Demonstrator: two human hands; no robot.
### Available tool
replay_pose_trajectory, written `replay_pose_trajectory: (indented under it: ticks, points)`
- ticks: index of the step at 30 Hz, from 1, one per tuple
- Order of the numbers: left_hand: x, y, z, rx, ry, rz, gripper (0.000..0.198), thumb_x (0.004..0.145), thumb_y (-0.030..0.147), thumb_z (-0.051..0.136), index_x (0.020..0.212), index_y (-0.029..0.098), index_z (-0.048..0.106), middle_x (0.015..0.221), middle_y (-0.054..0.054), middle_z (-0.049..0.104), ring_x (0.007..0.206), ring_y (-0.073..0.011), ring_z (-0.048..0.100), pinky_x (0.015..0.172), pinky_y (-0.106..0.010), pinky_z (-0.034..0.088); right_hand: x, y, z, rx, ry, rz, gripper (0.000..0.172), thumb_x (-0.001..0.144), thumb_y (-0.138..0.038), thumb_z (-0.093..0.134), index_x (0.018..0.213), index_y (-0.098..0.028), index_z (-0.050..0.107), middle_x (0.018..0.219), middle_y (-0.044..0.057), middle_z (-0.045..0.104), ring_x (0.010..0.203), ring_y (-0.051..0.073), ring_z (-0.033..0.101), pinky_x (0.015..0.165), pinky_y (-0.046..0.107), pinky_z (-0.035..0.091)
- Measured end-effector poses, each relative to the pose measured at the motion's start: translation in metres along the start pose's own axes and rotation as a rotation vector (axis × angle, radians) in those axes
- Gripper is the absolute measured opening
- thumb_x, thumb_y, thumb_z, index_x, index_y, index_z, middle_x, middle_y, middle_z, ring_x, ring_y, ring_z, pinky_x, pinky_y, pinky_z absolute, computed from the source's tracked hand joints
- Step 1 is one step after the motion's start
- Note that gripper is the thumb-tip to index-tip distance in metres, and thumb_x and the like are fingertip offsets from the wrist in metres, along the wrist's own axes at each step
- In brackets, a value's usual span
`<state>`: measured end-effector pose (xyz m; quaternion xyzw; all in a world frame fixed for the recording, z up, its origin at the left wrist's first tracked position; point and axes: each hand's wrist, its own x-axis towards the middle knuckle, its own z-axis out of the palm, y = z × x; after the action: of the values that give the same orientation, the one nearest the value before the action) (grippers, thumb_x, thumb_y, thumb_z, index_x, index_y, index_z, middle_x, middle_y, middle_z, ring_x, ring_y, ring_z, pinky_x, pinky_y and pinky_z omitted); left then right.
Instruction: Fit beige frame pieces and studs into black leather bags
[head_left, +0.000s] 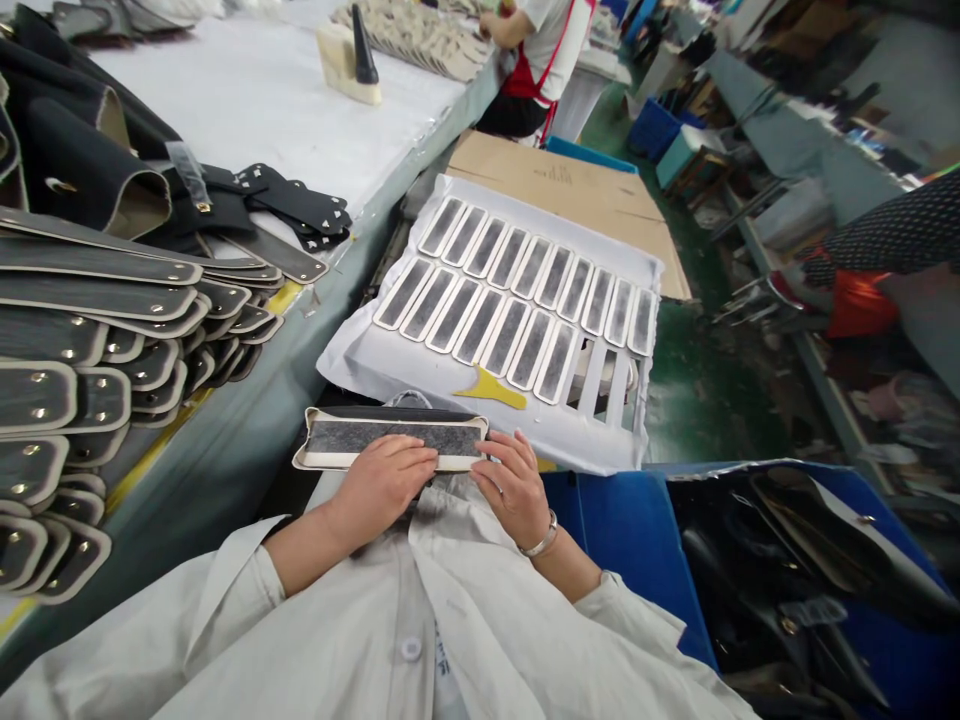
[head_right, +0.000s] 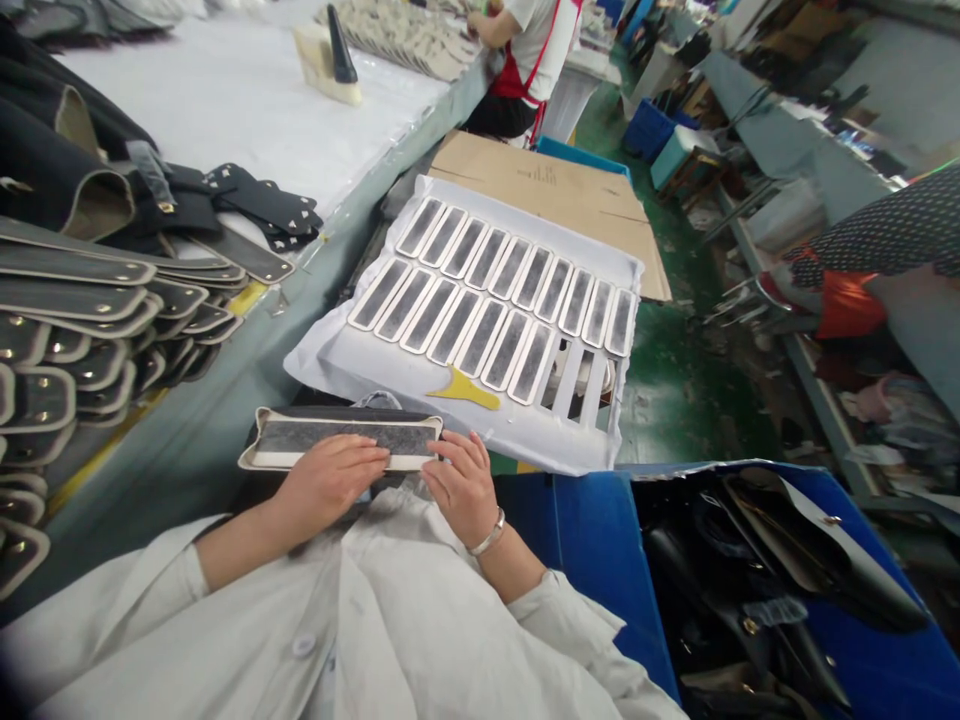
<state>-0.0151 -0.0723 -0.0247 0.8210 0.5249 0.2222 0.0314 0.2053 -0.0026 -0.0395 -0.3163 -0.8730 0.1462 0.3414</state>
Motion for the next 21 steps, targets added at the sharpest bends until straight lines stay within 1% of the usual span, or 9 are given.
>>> replay_pose_trajectory:
  ticks: [6,9,11,15,18,21]
  points:
    - [-0.001,0.002,0.003,-0.010,0.041,-0.002,0.020,0.089,0.018,0.052,0.099,0.019,0.069,0.107,-0.003,0.070,0.103,-0.0210,0.059,0.092,-0.038,0.045,0.000,0.002,-0.002,0.042,-0.015,-0.008,0.008,0.086,-0.022,0.059,0.081,-0.022,0.066,0.104,0.004,0.068,0.114,0.021,0.053,0.107,0.048,0.033]
    - [0.001,0.003,0.004,-0.021,0.055,-0.044,0.019,0.089,0.018,0.053,0.098,0.019,0.069,0.103,-0.003,0.071,0.101,-0.0204,0.060,0.090,-0.036,0.045,0.000,-0.001,0.000,0.035,-0.020,0.038,0.011,0.086,-0.022,0.057,0.080,-0.022,0.065,0.107,0.005,0.067,0.117,0.021,0.051,0.107,0.048,0.032]
    - [0.003,0.005,0.005,-0.026,0.056,-0.076,0.020,0.089,0.019,0.052,0.098,0.020,0.070,0.100,-0.003,0.071,0.100,-0.0204,0.059,0.090,-0.036,0.045,0.001,-0.006,0.002,0.008,-0.021,0.079,0.012,0.086,-0.022,0.056,0.078,-0.022,0.065,0.113,0.006,0.064,0.121,0.022,0.048,0.108,0.049,0.031]
    - [0.006,0.007,0.004,-0.076,0.020,-0.151,0.021,0.090,0.022,0.049,0.094,0.021,0.071,0.099,-0.004,0.071,0.097,-0.0204,0.059,0.088,-0.038,0.045,0.004,-0.014,0.007,-0.055,-0.011,0.134,0.015,0.083,-0.018,0.054,0.071,-0.021,0.063,0.127,0.009,0.056,0.129,0.026,0.040,0.107,0.052,0.030]
    - [0.009,0.008,0.002,-0.136,-0.032,-0.211,0.023,0.090,0.023,0.049,0.090,0.020,0.071,0.099,-0.004,0.070,0.095,-0.0202,0.058,0.087,-0.038,0.044,0.005,-0.018,0.010,-0.080,0.001,0.148,0.014,0.079,-0.015,0.053,0.068,-0.020,0.060,0.131,0.010,0.051,0.132,0.028,0.035,0.107,0.054,0.029]
    - [0.016,0.007,-0.002,-0.194,-0.080,-0.280,0.020,0.088,0.024,0.052,0.083,0.021,0.071,0.097,-0.003,0.070,0.092,-0.0203,0.057,0.085,-0.037,0.043,0.007,-0.021,0.012,-0.097,-0.003,0.172,0.013,0.077,-0.014,0.053,0.067,-0.019,0.059,0.134,0.010,0.047,0.133,0.030,0.032,0.107,0.054,0.029]
